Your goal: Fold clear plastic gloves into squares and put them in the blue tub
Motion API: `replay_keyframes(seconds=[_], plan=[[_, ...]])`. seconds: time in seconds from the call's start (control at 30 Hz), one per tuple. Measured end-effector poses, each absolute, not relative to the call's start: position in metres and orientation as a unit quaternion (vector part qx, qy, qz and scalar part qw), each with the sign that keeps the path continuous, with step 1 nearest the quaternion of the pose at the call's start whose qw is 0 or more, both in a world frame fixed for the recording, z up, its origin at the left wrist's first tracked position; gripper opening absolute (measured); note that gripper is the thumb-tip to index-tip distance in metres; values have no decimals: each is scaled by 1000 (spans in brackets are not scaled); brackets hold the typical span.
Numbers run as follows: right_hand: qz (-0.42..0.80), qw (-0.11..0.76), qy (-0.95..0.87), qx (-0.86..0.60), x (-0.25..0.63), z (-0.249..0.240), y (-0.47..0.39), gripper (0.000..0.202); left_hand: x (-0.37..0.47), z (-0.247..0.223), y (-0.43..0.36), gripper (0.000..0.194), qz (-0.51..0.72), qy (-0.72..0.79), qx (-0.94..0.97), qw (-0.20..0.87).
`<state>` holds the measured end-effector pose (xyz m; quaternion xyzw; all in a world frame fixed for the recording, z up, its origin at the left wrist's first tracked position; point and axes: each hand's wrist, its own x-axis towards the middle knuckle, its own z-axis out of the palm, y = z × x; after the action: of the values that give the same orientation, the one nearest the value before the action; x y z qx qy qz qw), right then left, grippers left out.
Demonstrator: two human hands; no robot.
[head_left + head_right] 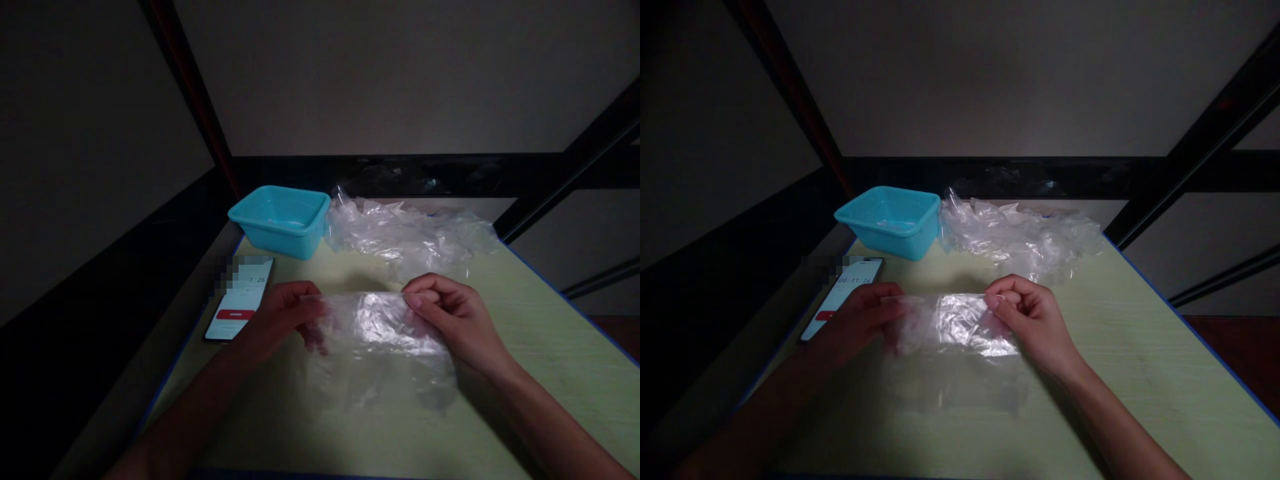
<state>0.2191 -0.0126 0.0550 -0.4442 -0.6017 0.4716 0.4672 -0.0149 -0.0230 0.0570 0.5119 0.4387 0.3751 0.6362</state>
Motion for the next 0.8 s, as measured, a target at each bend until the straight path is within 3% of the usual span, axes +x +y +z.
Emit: replay_keyframes(seconds=[0.27,0.5,0.7,0.8], plan=[[503,359,-633,-467,219,12,8,28,-5,23,-3,15,361,595,448,561],[450,378,-626,-513,217,3,8,24,-2,14,0,36,412,595,493,483],[406,382,-634,-537,219,6,6,23,-6,10,-3,32,479,595,572,298],[395,340,-660,-540,222,13,3,27,-5,12,-6,27,471,577,602,287]])
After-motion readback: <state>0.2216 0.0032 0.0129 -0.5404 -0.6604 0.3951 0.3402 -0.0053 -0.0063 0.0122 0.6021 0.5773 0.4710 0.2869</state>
